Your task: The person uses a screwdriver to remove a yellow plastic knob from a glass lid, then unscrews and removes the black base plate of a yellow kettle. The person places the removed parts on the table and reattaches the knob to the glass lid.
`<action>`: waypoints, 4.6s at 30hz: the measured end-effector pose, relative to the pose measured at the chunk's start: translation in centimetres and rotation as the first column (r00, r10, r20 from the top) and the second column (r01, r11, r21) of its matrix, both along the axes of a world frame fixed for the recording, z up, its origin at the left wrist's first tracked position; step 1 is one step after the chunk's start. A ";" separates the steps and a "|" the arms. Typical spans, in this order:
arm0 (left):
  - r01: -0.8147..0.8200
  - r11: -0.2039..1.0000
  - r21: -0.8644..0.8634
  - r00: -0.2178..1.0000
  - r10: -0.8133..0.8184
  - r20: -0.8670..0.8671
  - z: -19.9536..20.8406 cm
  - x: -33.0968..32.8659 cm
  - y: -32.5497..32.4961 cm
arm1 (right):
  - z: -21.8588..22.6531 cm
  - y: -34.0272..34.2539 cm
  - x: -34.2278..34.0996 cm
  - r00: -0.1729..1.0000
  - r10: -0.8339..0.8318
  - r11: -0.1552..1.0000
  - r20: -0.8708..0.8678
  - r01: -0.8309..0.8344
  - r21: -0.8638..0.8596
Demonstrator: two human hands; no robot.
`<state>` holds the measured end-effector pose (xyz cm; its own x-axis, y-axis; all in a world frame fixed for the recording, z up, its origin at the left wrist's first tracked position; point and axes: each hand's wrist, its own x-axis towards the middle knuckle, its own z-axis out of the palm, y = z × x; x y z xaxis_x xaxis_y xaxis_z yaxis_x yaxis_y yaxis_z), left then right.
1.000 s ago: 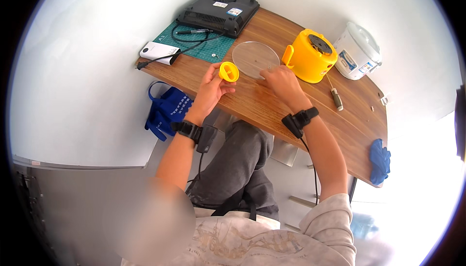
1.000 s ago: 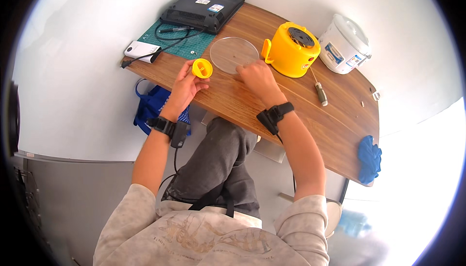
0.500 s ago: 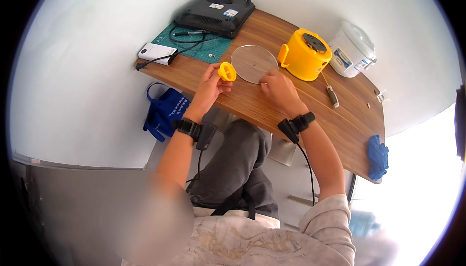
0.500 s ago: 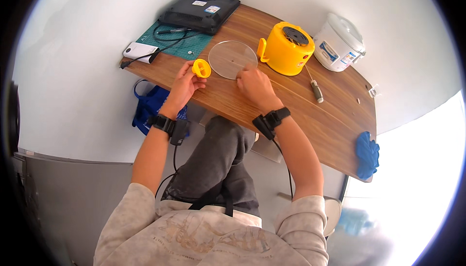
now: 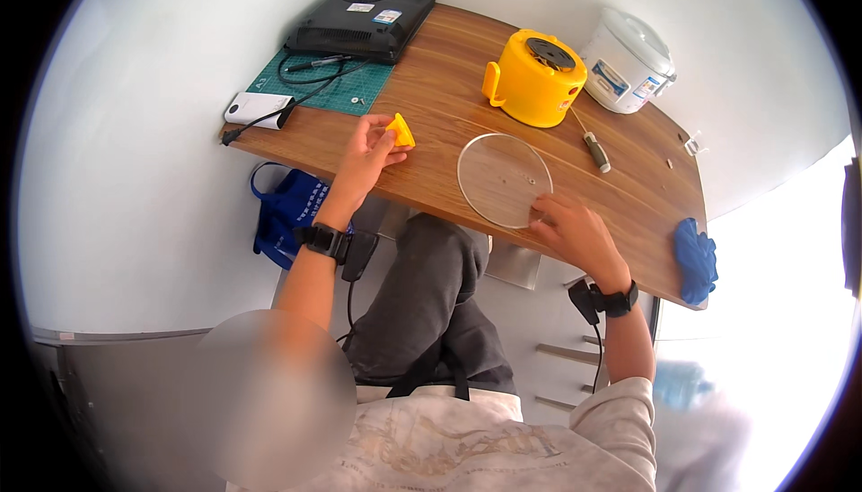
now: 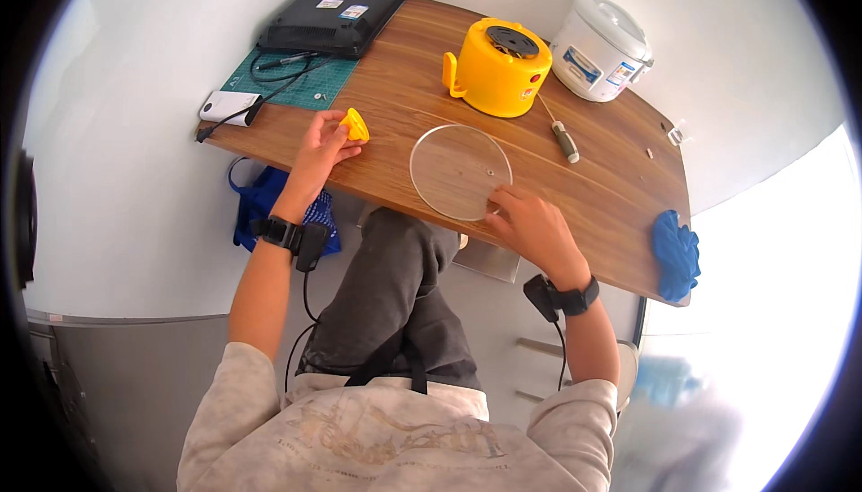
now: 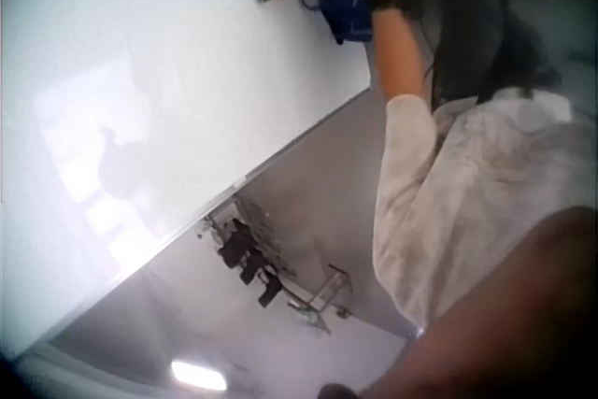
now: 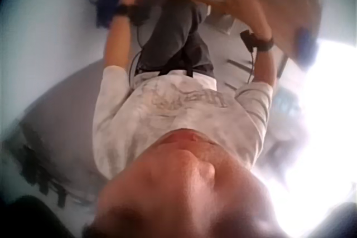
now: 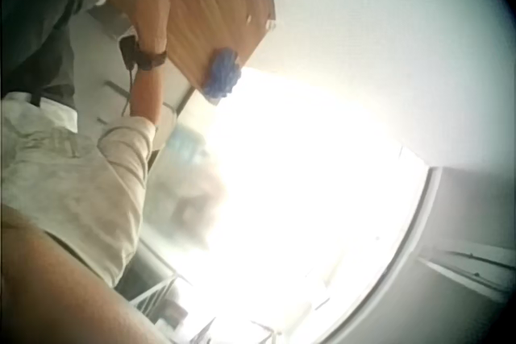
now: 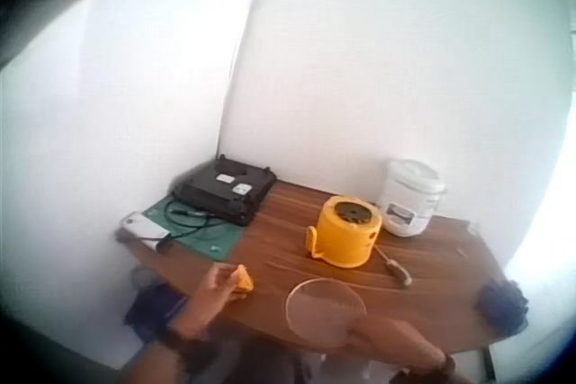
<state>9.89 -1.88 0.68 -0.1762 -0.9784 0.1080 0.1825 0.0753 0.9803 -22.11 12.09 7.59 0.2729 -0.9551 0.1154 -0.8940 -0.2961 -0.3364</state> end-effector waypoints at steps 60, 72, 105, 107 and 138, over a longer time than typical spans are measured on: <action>-0.002 0.885 -0.466 0.603 0.373 0.705 4.5 0.6 -3.9 | -4.0 7.8 -4.6 0.955 -0.293 0.915 0.045 0.294 -0.276; 0.492 0.870 -0.021 0.786 -0.434 0.441 3.3 -15.1 6.0 | -2.5 5.7 -1.2 0.809 -0.287 0.915 0.514 0.390 -0.104; 0.762 0.565 0.316 0.642 -0.725 -0.250 1.5 -19.8 2.0 | -5.8 0.8 -5.2 0.680 -0.555 0.796 0.479 0.601 0.069; 0.777 0.549 0.308 0.627 -0.714 -0.312 1.3 -19.5 1.9 | -5.4 0.4 -4.9 0.693 -0.562 0.794 0.451 0.606 0.058; 0.794 0.592 0.142 0.597 -0.712 -0.369 -0.1 -18.5 1.7 | 0.0 -4.7 -5.4 0.872 -0.488 0.867 -0.027 0.489 0.101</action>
